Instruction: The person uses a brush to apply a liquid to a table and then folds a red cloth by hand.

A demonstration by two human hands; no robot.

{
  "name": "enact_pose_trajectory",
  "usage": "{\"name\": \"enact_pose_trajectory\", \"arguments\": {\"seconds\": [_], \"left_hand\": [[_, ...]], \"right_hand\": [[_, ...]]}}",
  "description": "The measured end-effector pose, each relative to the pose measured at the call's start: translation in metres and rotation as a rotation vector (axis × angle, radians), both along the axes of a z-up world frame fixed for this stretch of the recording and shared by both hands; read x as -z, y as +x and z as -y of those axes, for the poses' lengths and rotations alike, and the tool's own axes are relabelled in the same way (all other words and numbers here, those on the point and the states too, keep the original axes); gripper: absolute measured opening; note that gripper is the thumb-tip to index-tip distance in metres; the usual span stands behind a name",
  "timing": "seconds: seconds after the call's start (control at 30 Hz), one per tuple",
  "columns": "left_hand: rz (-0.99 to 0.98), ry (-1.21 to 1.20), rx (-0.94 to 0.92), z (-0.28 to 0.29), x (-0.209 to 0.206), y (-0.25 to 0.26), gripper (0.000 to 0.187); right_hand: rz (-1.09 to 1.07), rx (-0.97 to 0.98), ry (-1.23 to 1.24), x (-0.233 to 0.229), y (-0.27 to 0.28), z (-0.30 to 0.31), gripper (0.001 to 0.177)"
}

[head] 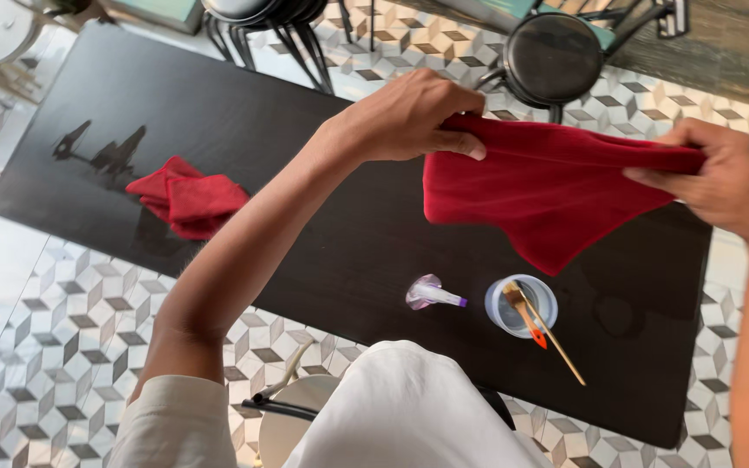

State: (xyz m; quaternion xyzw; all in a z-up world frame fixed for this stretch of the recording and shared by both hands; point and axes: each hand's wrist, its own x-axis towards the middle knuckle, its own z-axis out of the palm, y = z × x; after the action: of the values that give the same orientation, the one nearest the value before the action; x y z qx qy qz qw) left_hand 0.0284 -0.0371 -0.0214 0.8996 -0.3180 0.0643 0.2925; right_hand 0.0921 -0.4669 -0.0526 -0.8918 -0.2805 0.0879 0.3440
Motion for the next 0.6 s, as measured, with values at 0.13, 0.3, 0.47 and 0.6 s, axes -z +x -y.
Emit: {"name": "enact_pose_trajectory", "arguments": {"seconds": [0.13,0.3,0.47,0.6], "left_hand": [[-0.011,-0.116,0.074,0.051,0.021,0.036,0.035],[-0.358,-0.484,0.061,0.172,0.026,0.055,0.021],[-0.770,-0.913,0.174,0.327,0.016,0.034,0.031],[-0.910,-1.144,0.204,0.419,0.020,0.007,0.024]], "right_hand": [[-0.054,0.021,0.292,-0.023,-0.020,0.080,0.023],[0.223,0.173,0.183,-0.048,-0.053,0.135,0.034],[0.244,0.257,0.239,-0.020,-0.104,0.191,0.052],[0.301,0.330,0.308,0.020,-0.121,0.247,0.041]]}}
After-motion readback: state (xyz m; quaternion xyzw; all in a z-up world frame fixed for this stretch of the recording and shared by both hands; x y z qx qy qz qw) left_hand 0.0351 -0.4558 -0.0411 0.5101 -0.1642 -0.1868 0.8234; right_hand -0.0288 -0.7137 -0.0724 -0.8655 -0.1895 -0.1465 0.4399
